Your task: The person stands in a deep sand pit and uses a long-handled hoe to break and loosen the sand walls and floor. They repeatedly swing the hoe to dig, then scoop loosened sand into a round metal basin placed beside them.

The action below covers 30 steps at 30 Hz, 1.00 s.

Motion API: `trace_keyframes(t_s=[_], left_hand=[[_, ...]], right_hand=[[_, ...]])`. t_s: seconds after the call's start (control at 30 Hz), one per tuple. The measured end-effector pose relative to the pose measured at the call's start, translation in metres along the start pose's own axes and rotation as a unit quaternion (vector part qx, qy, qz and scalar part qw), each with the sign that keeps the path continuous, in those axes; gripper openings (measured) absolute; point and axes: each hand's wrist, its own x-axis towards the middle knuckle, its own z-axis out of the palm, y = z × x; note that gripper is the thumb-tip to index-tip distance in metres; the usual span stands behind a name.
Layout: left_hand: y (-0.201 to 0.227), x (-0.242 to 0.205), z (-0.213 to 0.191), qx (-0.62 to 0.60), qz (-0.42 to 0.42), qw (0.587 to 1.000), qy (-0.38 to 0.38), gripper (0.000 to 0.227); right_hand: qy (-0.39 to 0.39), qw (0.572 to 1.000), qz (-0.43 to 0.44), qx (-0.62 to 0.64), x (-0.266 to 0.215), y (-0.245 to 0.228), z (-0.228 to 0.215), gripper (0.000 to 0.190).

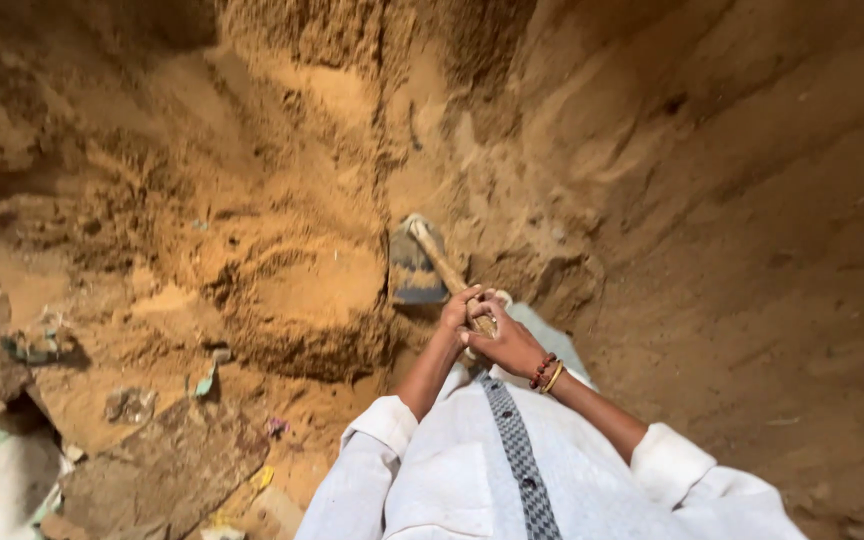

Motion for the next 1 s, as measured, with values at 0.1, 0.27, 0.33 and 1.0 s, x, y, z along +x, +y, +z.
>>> trace_keyframes(t_s=[0.1,0.27,0.33,1.0], left_hand=[[0.014,0.066,0.009,0.037,-0.055,0.992,0.103,0.021],[0.087,0.078,0.071,0.07,-0.042,0.982,0.169,0.022],[0.095,0.029,0.112,0.057,-0.047,0.977,0.199,0.017],[0.184,-0.35,0.143,0.744,-0.011,0.661,0.097,0.053]], right_hand=[[-0.005,0.991,-0.023,0.13,0.014,0.003,-0.045,0.055],[-0.053,0.937,-0.003,0.346,0.047,0.06,-0.1,0.06],[-0.072,0.927,0.018,0.368,0.062,0.088,-0.106,0.064],[0.114,0.621,0.042,0.774,0.241,0.032,-0.127,0.063]])
